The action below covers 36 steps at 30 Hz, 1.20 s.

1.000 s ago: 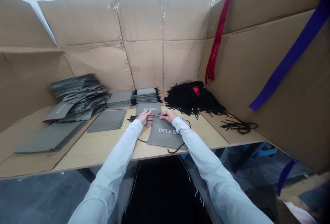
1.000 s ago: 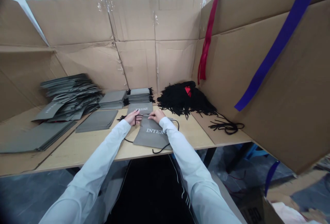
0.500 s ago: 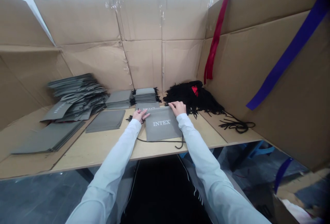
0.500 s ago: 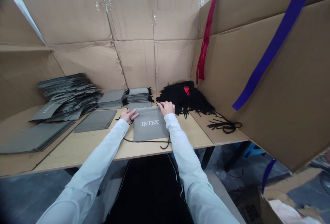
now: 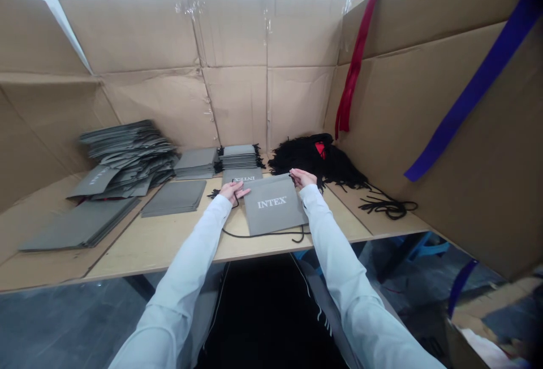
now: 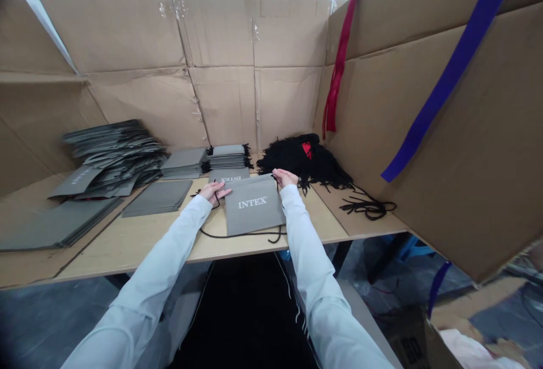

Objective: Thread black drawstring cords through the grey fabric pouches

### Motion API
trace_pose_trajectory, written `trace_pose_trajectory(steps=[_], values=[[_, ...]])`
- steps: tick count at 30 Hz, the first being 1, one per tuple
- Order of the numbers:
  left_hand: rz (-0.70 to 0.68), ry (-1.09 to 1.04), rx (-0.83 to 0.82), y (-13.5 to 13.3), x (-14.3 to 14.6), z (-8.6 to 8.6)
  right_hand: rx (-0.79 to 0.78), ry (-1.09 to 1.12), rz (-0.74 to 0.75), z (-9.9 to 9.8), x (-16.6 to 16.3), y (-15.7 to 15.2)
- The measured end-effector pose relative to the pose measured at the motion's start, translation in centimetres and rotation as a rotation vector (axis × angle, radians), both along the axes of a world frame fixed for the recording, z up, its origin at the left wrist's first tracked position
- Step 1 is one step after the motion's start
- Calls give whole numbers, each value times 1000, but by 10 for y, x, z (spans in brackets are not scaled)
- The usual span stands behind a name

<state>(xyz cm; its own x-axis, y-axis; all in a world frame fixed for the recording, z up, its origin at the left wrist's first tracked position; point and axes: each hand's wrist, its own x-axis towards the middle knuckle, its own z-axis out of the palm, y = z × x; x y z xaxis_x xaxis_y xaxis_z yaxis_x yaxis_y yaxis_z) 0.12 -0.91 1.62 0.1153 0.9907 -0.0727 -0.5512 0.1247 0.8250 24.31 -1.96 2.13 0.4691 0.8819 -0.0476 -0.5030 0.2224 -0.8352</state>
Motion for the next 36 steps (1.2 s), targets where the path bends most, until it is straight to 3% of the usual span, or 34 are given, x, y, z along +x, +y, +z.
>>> trace_pose_trajectory(steps=[5, 10, 20, 25, 31, 36], values=[[-89, -63, -65, 2, -2, -4, 16, 48, -13, -2, 7, -1], [-59, -48, -164, 9, -4, -7, 34, 92, -91, -4, 15, 4], [-101, 73, -45, 7, -2, -5, 36, 99, -130, -3, 18, 3], [-16, 215, 55, 7, 4, -8, 91, 110, -177, -6, 23, 10], [-3, 230, 99, -2, 12, -2, 178, 109, -245, -7, 26, 17], [16, 253, 111, -1, 15, -2, 155, 110, -350, -7, 32, 16]])
